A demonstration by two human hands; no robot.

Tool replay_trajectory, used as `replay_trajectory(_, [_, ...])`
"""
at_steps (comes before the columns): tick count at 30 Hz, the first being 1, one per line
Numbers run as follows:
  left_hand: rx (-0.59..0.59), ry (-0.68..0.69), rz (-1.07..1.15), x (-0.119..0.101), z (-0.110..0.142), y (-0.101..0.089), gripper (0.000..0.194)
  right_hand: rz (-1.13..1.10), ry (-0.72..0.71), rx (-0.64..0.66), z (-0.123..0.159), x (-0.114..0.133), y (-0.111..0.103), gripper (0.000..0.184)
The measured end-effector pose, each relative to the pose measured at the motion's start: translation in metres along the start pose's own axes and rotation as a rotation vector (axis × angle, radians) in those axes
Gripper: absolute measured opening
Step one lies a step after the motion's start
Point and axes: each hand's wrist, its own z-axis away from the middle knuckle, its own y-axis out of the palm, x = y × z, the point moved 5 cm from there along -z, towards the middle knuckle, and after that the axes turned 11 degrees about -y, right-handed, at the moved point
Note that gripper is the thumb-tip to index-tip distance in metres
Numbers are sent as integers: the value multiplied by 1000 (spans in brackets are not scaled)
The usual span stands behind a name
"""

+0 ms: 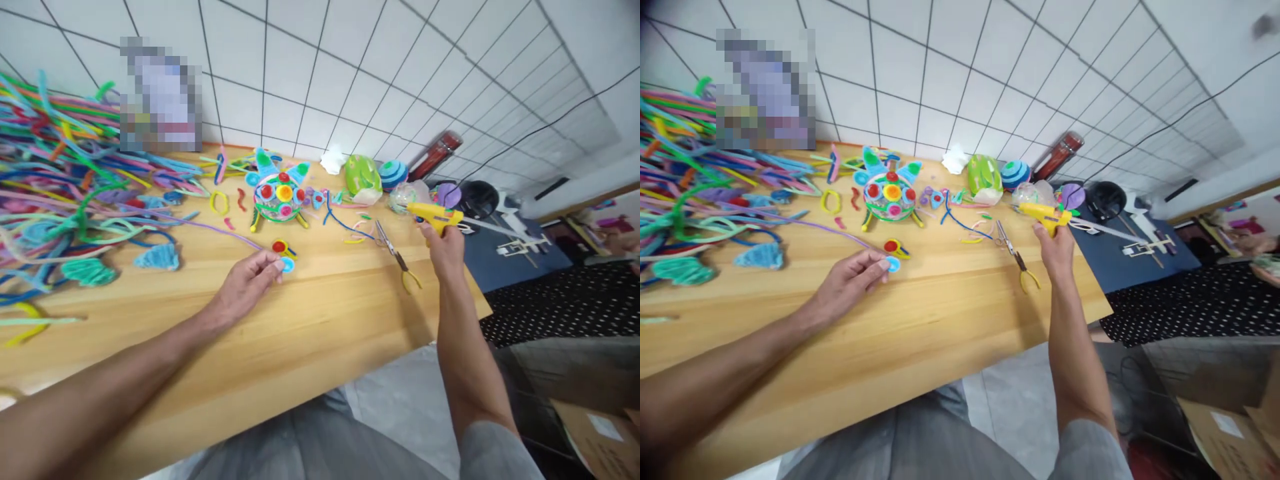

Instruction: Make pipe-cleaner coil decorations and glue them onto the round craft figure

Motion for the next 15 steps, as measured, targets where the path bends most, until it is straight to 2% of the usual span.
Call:
replay_trajectory(3, [-14, 8, -50, 0, 1, 0, 33, 142, 276, -84, 18, -59, -5, 39])
replay_trajectory(6, [-13, 9, -78, 0, 2, 1, 34, 185, 348, -85, 26, -86, 4, 34])
replay_trajectory(12, [-19, 12, -97, -3, 3, 1, 33, 214, 365, -50, 22, -98, 30, 28])
replay_trajectory(15, [-21, -3, -85, -3, 3, 1, 33, 194, 284, 8, 21, -93, 31, 27])
